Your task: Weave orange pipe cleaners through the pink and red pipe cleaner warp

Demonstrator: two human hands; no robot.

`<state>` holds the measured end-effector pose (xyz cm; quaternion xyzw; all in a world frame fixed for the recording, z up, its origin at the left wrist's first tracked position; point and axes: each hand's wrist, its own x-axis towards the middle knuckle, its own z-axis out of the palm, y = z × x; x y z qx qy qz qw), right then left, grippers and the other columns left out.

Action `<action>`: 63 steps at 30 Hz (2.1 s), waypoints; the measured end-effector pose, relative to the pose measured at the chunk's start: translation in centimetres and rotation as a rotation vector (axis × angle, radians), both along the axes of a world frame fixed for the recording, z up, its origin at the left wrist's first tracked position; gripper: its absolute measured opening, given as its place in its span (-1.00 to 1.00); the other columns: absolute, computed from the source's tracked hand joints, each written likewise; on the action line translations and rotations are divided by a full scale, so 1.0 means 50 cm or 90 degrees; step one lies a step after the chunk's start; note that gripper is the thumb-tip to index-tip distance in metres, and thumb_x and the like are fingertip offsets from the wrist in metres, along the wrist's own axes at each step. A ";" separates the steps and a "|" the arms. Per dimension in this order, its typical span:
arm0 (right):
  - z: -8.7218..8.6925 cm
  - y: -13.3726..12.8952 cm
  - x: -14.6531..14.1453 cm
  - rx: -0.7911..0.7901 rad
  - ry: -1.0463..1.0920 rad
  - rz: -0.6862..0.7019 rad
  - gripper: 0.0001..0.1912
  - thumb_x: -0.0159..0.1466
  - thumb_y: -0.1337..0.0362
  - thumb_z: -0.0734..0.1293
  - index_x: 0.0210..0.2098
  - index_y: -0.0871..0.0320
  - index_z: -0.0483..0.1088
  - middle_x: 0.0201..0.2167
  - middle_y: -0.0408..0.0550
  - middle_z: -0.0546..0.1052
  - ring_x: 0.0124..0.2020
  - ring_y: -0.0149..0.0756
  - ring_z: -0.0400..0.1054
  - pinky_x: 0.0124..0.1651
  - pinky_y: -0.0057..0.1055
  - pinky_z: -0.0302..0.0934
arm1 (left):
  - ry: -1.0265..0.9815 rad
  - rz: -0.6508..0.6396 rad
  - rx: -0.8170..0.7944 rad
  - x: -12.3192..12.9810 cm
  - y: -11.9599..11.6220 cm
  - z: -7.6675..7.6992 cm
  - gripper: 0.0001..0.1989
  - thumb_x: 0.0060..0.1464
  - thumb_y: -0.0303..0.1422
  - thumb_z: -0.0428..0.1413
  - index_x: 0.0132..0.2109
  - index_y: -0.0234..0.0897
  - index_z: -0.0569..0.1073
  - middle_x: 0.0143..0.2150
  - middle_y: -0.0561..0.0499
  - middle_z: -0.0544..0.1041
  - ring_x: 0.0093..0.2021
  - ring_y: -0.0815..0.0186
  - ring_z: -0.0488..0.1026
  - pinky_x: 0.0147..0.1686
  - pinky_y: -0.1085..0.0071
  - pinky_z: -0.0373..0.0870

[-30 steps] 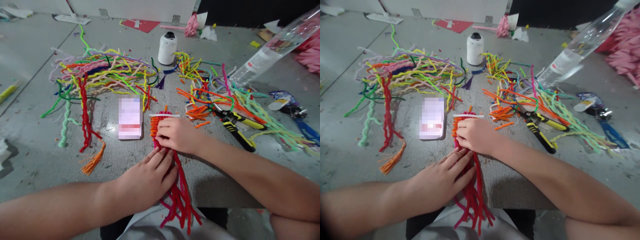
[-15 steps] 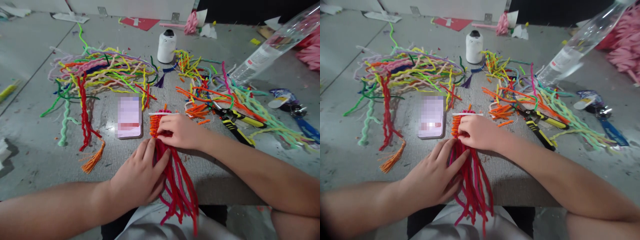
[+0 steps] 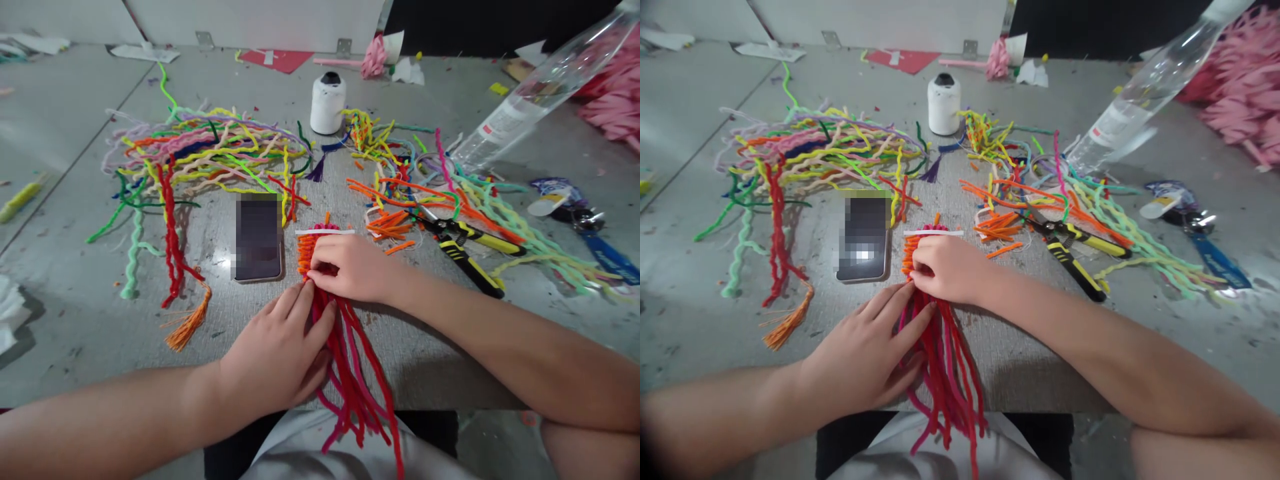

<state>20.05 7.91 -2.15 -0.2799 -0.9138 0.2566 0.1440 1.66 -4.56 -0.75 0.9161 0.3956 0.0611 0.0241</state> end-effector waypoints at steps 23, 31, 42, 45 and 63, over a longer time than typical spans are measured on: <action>-0.019 -0.008 0.016 -0.003 0.081 0.006 -0.89 0.37 0.33 0.38 -0.30 0.21 0.51 -0.30 -0.04 0.53 -0.24 -0.28 0.40 -0.11 -0.35 0.24 | 0.060 0.144 0.017 -0.019 0.048 -0.003 -0.82 0.35 -0.35 0.07 -0.18 -0.31 0.53 -0.33 -0.05 0.53 -0.29 0.13 0.55 -0.30 0.22 0.56; -0.034 -0.019 0.028 0.073 0.080 0.066 -0.79 0.46 0.31 0.28 -0.09 0.22 0.56 -0.15 0.06 0.51 -0.13 -0.23 0.40 -0.01 -0.30 0.30 | 0.035 0.086 0.034 -0.017 0.053 -0.004 -0.82 0.33 -0.40 0.04 -0.17 -0.35 0.53 -0.33 -0.06 0.53 -0.31 0.13 0.53 -0.32 0.23 0.54; -0.017 -0.025 0.034 0.281 -0.039 0.164 -0.68 0.49 0.25 0.21 -0.18 0.24 0.58 -0.18 0.14 0.49 -0.22 -0.18 0.31 -0.16 -0.27 0.21 | 0.179 0.428 0.063 -0.072 0.134 0.050 -0.61 0.37 -0.24 -0.07 0.18 -0.25 0.49 -0.25 -0.11 0.59 -0.28 0.02 0.58 -0.49 0.31 0.15; -0.016 -0.028 0.038 0.291 -0.034 0.160 -0.67 0.50 0.23 0.21 -0.09 0.26 0.58 -0.15 0.17 0.51 -0.19 -0.14 0.34 -0.16 -0.26 0.22 | 0.198 0.455 0.016 -0.079 0.142 0.055 -0.62 0.38 -0.22 -0.09 0.10 -0.20 0.54 -0.29 -0.09 0.59 -0.35 0.03 0.57 -0.53 0.33 0.01; 0.050 0.006 0.123 0.080 -0.171 0.124 -0.90 0.33 0.30 0.39 -0.33 0.14 0.50 -0.33 -0.09 0.53 -0.29 -0.28 0.38 -0.30 -0.33 0.02 | 0.035 0.066 -0.036 -0.045 0.097 0.005 -0.72 0.43 -0.32 -0.06 -0.03 -0.27 0.54 -0.15 -0.09 0.56 -0.27 0.23 0.56 -0.35 0.37 0.44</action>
